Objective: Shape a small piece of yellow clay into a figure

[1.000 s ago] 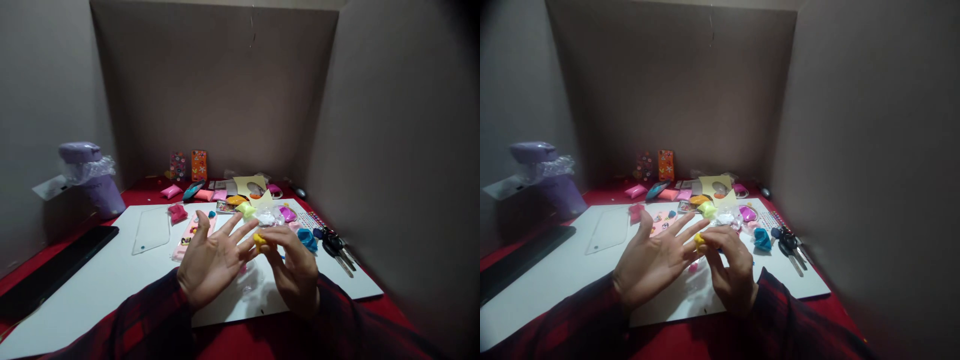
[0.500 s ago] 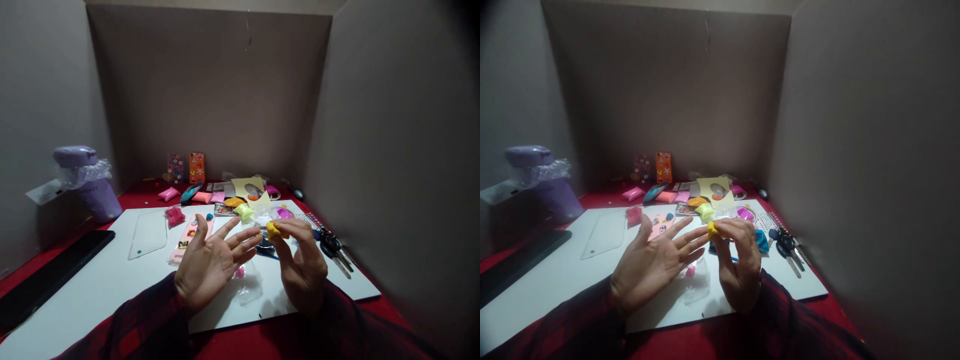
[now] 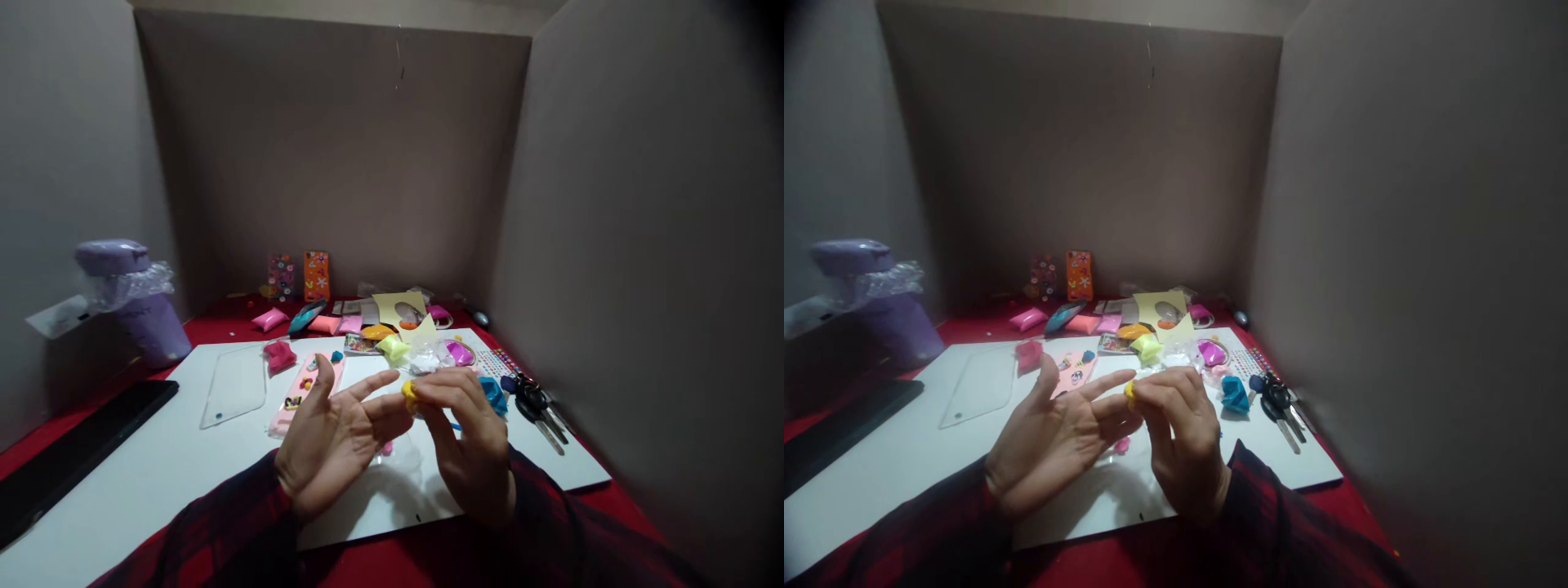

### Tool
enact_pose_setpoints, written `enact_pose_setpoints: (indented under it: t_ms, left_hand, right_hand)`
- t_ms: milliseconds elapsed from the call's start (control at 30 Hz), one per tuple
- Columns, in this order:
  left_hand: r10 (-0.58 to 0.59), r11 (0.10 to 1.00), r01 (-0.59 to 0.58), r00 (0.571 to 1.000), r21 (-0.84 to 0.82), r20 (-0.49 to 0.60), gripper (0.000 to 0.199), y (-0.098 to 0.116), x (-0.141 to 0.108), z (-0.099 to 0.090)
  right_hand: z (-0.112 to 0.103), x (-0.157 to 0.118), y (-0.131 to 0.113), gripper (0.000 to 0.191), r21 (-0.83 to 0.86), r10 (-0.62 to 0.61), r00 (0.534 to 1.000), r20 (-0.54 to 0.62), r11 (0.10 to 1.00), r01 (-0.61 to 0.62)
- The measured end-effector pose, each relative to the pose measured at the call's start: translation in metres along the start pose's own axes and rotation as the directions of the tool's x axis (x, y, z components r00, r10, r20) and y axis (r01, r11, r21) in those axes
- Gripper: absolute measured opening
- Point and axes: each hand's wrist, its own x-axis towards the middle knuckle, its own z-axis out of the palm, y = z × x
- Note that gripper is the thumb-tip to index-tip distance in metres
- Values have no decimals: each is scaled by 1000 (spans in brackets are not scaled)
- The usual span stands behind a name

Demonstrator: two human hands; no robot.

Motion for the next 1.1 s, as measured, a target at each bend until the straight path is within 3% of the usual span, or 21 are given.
enact_pose_setpoints:
  t_ms: [133,300,367,533,667,833,900,1033,1100]
  left_hand:
    - [27,997,-24,998,69,-48,84,1,1,-3]
    - [73,994,-64,993,90,-96,78,2,3,-8]
    - [71,994,-62,992,89,-100,79,2,4,-10]
    - [64,996,-58,993,61,-94,78,3,7,-11]
    - [86,996,-84,992,36,-88,75,2,7,-10]
    - [102,994,-99,990,34,-97,74,-2,5,-9]
    - [106,994,-102,990,48,-88,75,-2,5,-8]
    - [119,990,-112,989,81,-83,75,2,5,-6]
    - [102,992,-96,991,81,-83,73,3,6,-6]
  right_hand:
    - [4,-7,0,15,286,285,958,-25,921,-266]
    - [6,-9,5,15,396,457,878,-144,840,-372]
    - [5,-9,8,14,353,453,879,-151,855,-380]
    - [2,-12,9,18,189,280,949,-143,949,-252]
    - [1,-10,9,19,132,216,971,-98,970,-203]
    - [0,-4,12,18,43,90,989,118,994,-96]
    - [0,-4,12,15,74,126,985,121,988,-136]
    - [1,-7,10,14,223,349,935,-58,918,-329]
    - [2,-8,8,14,219,371,923,-100,913,-343]
